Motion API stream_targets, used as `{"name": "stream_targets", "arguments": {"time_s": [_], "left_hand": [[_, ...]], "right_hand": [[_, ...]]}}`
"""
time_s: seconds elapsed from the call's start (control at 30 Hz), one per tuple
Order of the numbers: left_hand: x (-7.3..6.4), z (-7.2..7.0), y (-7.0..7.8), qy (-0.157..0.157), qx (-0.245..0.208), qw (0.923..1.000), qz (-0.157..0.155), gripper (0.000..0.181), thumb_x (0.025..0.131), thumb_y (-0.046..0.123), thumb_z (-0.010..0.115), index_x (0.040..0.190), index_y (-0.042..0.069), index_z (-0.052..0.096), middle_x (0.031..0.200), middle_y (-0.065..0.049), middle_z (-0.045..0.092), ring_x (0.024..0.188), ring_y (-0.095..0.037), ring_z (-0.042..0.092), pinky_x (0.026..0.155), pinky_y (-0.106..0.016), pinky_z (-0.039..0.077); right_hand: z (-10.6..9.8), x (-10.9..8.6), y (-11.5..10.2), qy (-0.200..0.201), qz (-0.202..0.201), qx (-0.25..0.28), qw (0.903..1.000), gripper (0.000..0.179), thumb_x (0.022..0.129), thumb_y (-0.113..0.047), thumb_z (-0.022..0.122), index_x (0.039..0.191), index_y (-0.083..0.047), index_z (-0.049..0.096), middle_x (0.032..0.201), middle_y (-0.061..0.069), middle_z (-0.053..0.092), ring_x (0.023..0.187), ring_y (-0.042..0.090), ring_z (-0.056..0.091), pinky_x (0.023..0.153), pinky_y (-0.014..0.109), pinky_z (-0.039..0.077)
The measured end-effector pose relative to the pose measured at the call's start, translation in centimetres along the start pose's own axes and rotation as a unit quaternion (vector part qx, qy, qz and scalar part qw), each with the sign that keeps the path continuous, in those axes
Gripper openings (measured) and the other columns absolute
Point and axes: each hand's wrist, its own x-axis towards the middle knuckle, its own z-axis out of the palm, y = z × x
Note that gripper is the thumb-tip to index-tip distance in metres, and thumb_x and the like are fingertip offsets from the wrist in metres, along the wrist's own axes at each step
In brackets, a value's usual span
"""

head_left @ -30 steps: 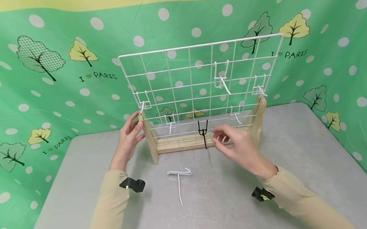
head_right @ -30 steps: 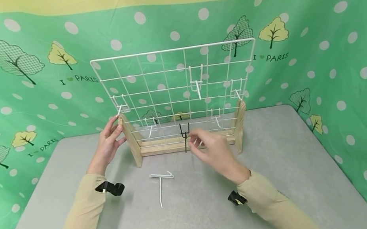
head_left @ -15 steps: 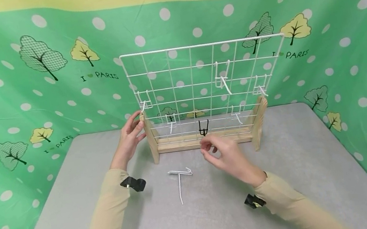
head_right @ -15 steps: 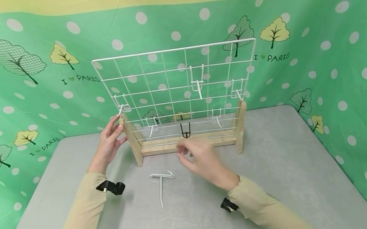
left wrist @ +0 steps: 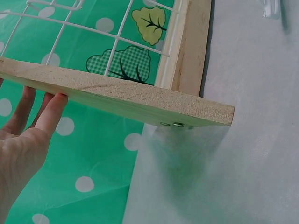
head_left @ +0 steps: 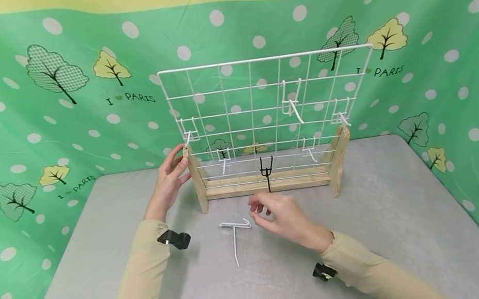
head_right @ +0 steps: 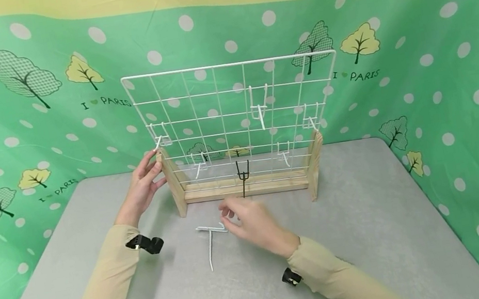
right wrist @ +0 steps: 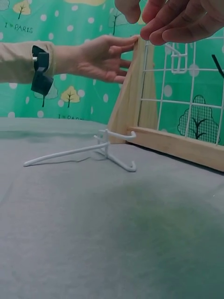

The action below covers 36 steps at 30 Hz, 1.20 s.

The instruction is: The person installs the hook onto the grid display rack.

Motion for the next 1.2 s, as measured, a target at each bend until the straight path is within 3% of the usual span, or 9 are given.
{"name": "stream_targets", "arguments": {"time_s": [0.57,1.2], "left_hand": [[0.0,0.0,0.0,-0.001,-0.001,1.0000,0.001,0.051,0.101,0.022,0.051,0.149,0.016,0.036,0.144,-0.021,0.034,0.133,-0.035,0.034,0.105,-0.056,0.035],[-0.1,0.1,0.2,-0.002,0.005,1.0000,0.003,0.053,0.101,0.022,0.052,0.150,0.014,0.033,0.147,-0.021,0.032,0.134,-0.035,0.033,0.106,-0.055,0.035]], "right_hand": [[2.8,-0.6,0.5,-0.049,0.033,0.022,0.9980,0.019,0.081,0.003,0.070,0.097,-0.003,0.063,0.084,0.002,0.067,0.073,0.013,0.063,0.061,0.022,0.055],[5.1,-2.1,0.8,-0.142,0.116,0.041,0.9822,0.010,0.084,-0.004,0.071,0.093,-0.004,0.067,0.082,0.001,0.068,0.072,0.011,0.064,0.064,0.017,0.053]]}}
